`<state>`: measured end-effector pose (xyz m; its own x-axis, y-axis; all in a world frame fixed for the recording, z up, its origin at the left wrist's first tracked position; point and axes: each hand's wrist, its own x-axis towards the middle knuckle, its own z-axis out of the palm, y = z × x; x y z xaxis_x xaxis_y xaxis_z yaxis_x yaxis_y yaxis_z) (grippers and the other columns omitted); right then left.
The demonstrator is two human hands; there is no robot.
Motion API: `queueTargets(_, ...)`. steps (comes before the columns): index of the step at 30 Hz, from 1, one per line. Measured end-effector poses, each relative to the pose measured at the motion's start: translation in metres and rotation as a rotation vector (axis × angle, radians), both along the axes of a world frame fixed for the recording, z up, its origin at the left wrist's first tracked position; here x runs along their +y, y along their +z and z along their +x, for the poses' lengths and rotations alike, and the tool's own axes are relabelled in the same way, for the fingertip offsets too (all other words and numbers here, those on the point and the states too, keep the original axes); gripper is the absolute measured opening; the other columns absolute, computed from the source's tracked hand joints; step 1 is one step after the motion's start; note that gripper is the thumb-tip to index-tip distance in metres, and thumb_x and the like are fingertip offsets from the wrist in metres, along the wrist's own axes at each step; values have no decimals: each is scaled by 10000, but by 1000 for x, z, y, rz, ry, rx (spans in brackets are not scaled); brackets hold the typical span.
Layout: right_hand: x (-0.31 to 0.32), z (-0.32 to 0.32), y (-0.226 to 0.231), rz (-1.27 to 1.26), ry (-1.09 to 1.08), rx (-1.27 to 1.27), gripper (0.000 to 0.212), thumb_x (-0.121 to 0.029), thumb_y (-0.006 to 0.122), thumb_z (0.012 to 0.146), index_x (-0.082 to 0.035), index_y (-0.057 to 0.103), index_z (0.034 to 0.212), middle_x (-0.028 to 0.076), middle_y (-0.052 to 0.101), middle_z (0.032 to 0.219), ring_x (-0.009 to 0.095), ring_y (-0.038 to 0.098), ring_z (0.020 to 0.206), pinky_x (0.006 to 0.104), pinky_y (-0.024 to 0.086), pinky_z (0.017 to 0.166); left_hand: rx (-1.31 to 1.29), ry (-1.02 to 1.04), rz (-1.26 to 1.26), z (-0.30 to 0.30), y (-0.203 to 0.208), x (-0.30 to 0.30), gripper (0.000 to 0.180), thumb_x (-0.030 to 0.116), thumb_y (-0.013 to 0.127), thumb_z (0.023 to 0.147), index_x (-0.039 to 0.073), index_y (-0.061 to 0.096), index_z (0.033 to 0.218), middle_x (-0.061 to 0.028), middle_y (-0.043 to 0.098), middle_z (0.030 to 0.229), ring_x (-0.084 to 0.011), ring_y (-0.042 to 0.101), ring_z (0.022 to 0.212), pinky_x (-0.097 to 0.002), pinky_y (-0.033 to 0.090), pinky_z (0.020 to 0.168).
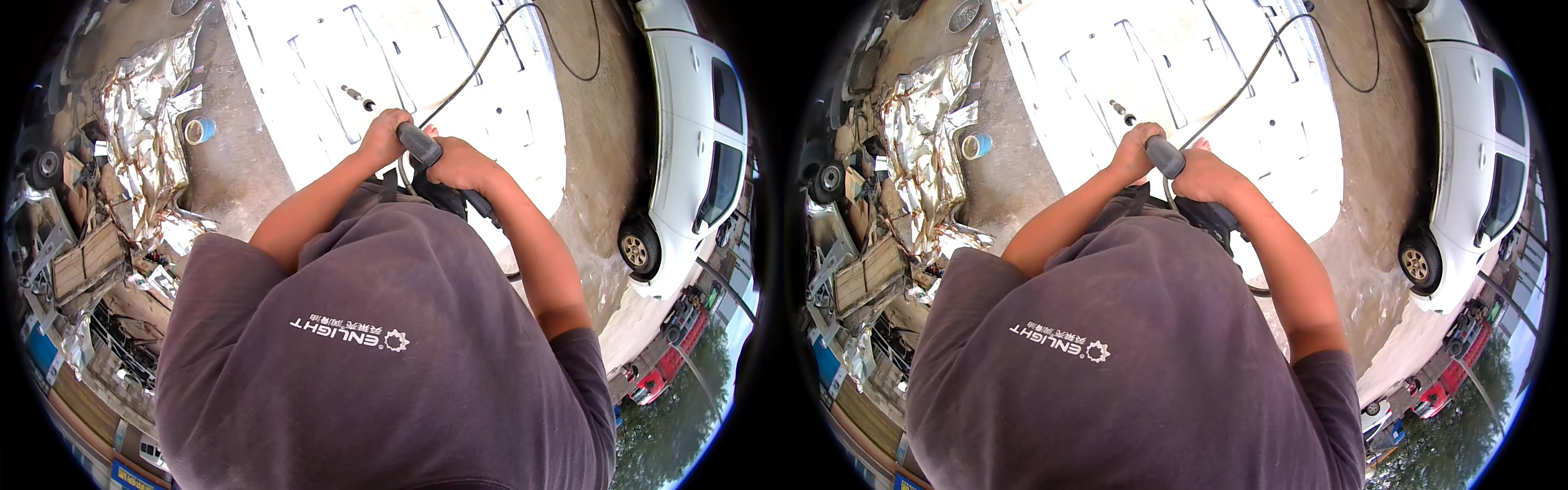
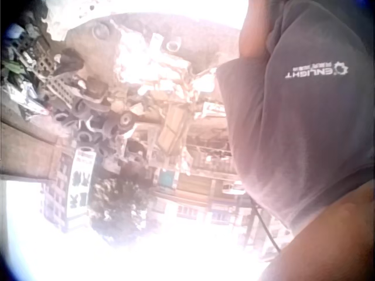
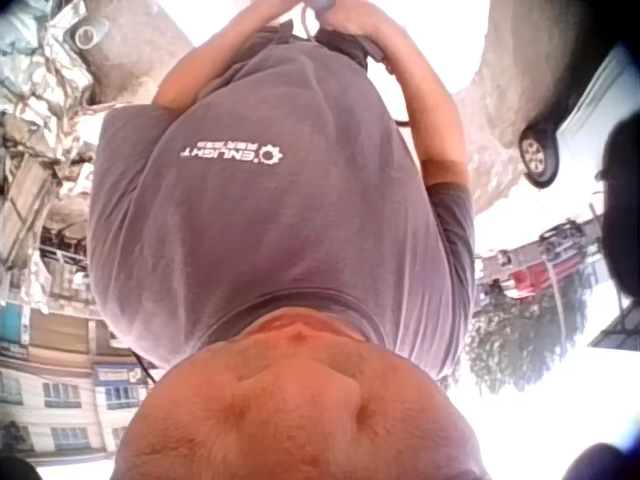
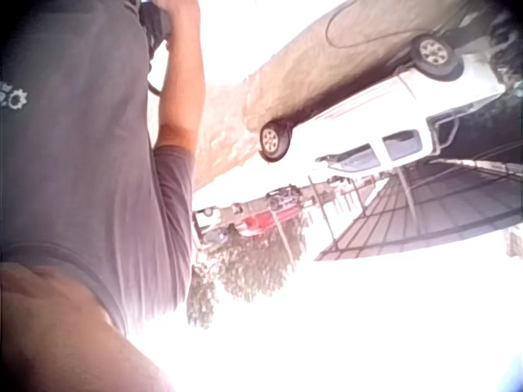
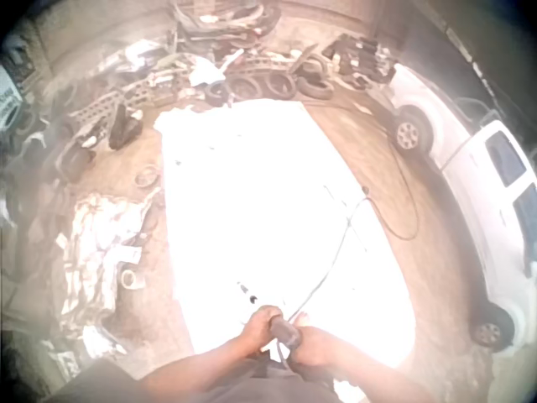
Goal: The person uses a high-pressure water spray gun to clean the surface of a white car hood. The person systematically sprays water across the hood, moving the nozzle back and forth to rinse the surface.
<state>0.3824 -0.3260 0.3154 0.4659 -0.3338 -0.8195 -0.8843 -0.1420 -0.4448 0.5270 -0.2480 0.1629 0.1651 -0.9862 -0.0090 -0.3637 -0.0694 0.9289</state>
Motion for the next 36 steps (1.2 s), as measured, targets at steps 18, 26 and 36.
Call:
queueTargets(18, 15, 26, 7, -108, 55, -6, 348, -113, 616, 731, 38, 666, 1041, 252, 697, 1035, 399, 669, 1007, 432, 513, 878, -6, 47, -165, 26, -1, 11, 232, -20, 710, 732, 53, 603, 924, -106, 642, 926, -309, 612, 922, -363, 494, 844)
queueTargets(26, 10, 24, 0, -137, 25, -19, 275, -119, 603, 739, 62, 692, 926, 265, 700, 949, 401, 687, 949, 446, 520, 821, -45, 25, -131, 28, 0, 5, 234, -37, 710, 737, 43, 598, 926, -102, 650, 926, -312, 611, 924, -362, 494, 842)
queueTargets(36, 2, 22, 9, -114, 31, -40, 282, -127, 612, 746, 56, 701, 941, 253, 708, 931, 380, 695, 934, 420, 533, 820, -35, 52, -111, 27, 2, -3, 249, -56, 706, 725, 44, 598, 927, -89, 644, 927, -285, 616, 905, -339, 493, 833)
